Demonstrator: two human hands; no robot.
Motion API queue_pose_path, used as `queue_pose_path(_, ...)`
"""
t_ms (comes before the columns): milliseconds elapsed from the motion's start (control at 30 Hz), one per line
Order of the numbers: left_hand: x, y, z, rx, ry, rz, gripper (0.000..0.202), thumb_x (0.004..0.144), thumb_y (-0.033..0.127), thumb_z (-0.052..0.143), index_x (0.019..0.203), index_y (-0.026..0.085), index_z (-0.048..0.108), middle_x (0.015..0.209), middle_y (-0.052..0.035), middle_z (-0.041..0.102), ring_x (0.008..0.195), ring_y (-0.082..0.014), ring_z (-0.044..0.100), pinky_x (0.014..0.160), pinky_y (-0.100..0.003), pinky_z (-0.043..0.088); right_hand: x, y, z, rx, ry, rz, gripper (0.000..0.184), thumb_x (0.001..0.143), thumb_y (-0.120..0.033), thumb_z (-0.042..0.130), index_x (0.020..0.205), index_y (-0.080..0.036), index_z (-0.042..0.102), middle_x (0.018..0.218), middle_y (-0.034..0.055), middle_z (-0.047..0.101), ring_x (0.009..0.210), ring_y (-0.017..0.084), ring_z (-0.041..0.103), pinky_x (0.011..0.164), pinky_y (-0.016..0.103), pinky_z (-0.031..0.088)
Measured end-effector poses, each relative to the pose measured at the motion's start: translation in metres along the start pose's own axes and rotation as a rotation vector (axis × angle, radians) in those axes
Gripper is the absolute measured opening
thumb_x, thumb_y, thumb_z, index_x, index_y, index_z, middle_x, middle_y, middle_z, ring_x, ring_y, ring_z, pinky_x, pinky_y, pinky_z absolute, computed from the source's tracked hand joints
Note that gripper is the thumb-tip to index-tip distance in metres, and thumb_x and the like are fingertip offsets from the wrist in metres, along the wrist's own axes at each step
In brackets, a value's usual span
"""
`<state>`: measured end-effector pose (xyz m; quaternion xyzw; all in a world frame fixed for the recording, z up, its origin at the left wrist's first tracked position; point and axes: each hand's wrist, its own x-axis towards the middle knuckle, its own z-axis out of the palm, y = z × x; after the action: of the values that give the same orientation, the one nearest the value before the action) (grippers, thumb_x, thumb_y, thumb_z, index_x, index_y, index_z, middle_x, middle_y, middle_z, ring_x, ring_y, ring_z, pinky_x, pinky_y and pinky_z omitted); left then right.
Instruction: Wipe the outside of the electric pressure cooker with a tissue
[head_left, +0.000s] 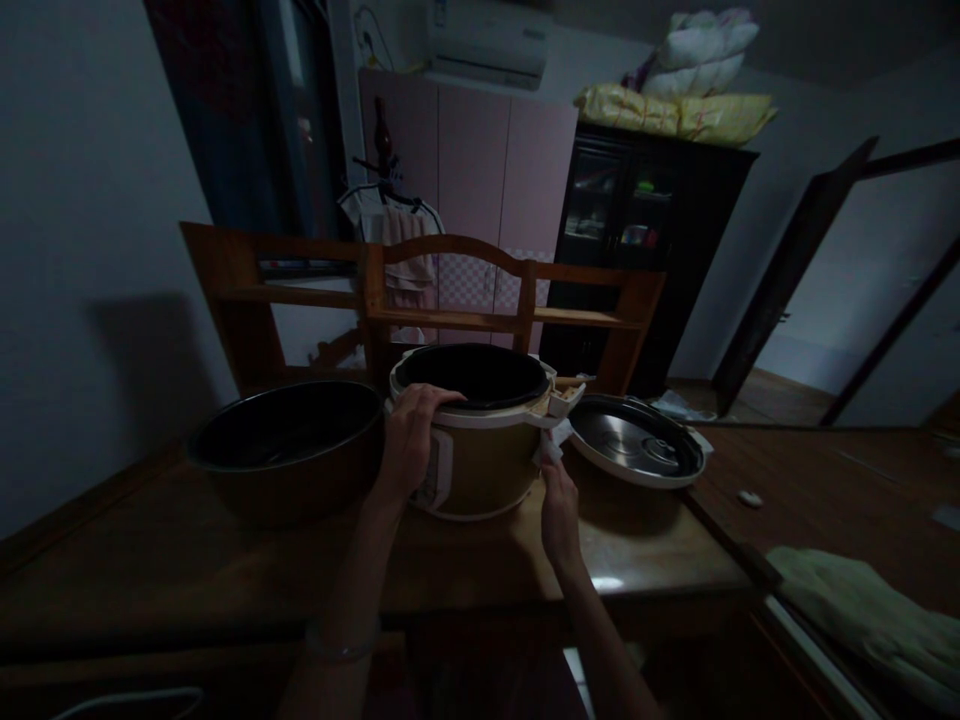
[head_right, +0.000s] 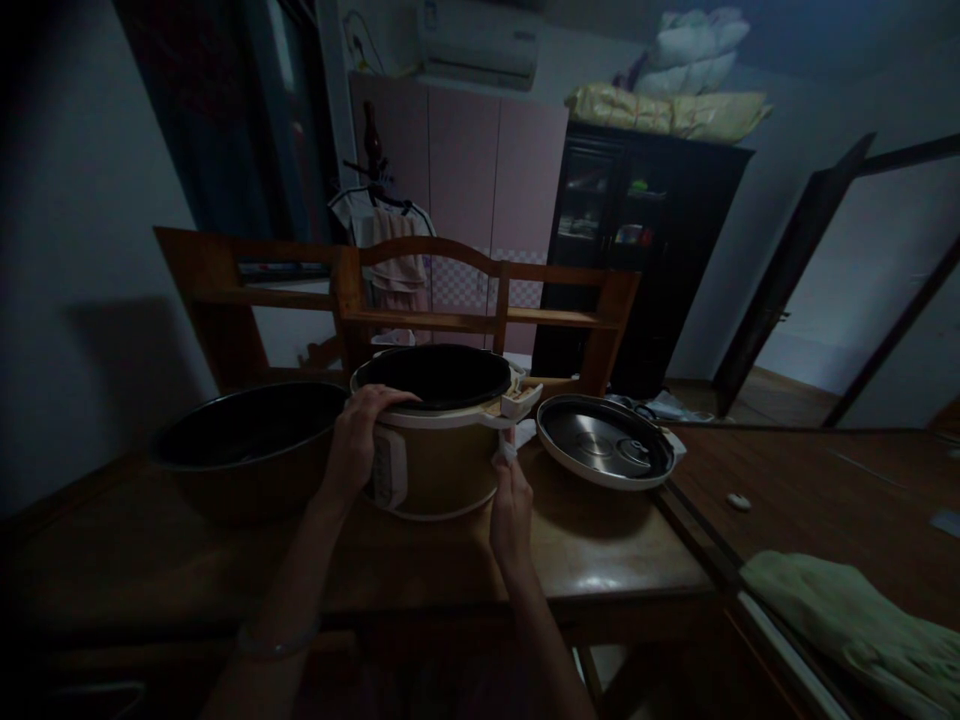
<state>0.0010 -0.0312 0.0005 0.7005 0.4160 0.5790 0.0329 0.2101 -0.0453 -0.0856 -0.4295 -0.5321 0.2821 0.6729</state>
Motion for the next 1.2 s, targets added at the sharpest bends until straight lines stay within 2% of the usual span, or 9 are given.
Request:
queue_pose_path(100,0.0,0.0,0.001,0.006,0.029,-0.002,0.056,0.105,0.036,0.016,0.104,0.025,0.071,0.113,-0.0022,0.071,0.115,-0.0195,0.058,0.11,-0.039,0.037,-0.003,0.004,0.0,0.031,-0.007,0.013,0.051,0.095,-0.045,0.045,0.14,-0.025,0.058,0.147,0.0036,0.056,0.141,0.022,0.045,0.118,0.038,0.028)
queue_pose_path(233,0.0,-0.001,0.004,0.01,0.061,-0.004,0.057,0.105,0.035,0.016,0.102,0.025,0.072,0.112,-0.002,0.071,0.115,-0.0186,0.058,0.11,-0.038,0.038,-0.007,0.014,-0.002,0.053,-0.003,0.094,0.05,0.095,-0.047,0.048,0.139,-0.026,0.06,0.14,0.0039,0.063,0.136,0.023,0.051,0.116,0.038,0.032)
queue_pose_path(367,-0.001,-0.001,0.006,0.012,0.069,0.003,0.058,0.105,0.035,0.014,0.102,0.024,0.071,0.111,-0.0028,0.071,0.115,-0.0188,0.058,0.11,-0.038,0.038,-0.011,0.023,-0.008,0.047,-0.04,0.117,0.046,0.094,-0.045,0.051,0.133,-0.025,0.065,0.139,0.0041,0.063,0.131,0.025,0.055,0.113,0.039,0.036)
queue_pose_path(533,-0.001,0.0,0.008,0.023,0.09,-0.01,0.059,0.105,0.036,0.014,0.1,0.024,0.072,0.11,-0.0021,0.071,0.114,-0.019,0.059,0.11,-0.038,0.037,-0.017,0.027,-0.013,-0.013,-0.065,0.138,0.044,0.093,-0.044,0.051,0.13,-0.026,0.067,0.136,0.0036,0.065,0.131,0.025,0.055,0.113,0.037,0.036)
queue_pose_path(733,-0.001,-0.001,0.009,-0.006,0.116,-0.045,0.063,0.105,0.039,0.014,0.097,0.025,0.074,0.105,-0.0017,0.074,0.115,-0.02,0.059,0.113,-0.039,0.035,-0.025,0.039,-0.012,-0.114,-0.056,0.187,0.044,0.093,-0.048,0.051,0.123,-0.023,0.07,0.129,0.0065,0.07,0.122,0.026,0.061,0.107,0.038,0.04)
queue_pose_path(967,0.0,0.001,0.01,-0.028,0.124,-0.05,0.063,0.105,0.04,0.014,0.096,0.024,0.075,0.105,-0.0015,0.074,0.116,-0.019,0.058,0.113,-0.037,0.034,-0.033,0.033,-0.01,-0.192,-0.059,0.146,0.042,0.096,-0.043,0.042,0.119,-0.023,0.071,0.12,0.0081,0.073,0.116,0.026,0.063,0.101,0.038,0.044)
queue_pose_path(1100,0.0,0.001,0.01,-0.01,0.126,-0.053,0.064,0.105,0.04,0.014,0.095,0.024,0.075,0.104,-0.0017,0.074,0.117,-0.0194,0.058,0.113,-0.037,0.034,-0.038,0.032,-0.008,-0.19,-0.023,0.169,0.044,0.096,-0.041,0.041,0.118,-0.021,0.072,0.117,0.0091,0.074,0.111,0.027,0.065,0.101,0.039,0.043)
queue_pose_path(1200,0.0,0.001,0.01,-0.006,0.128,-0.043,0.063,0.105,0.039,0.014,0.096,0.024,0.075,0.105,-0.0014,0.074,0.116,-0.0191,0.058,0.113,-0.037,0.034,-0.038,0.035,-0.005,-0.152,0.034,0.173,0.046,0.096,-0.047,0.044,0.121,-0.021,0.072,0.124,0.0092,0.071,0.121,0.027,0.061,0.108,0.041,0.038)
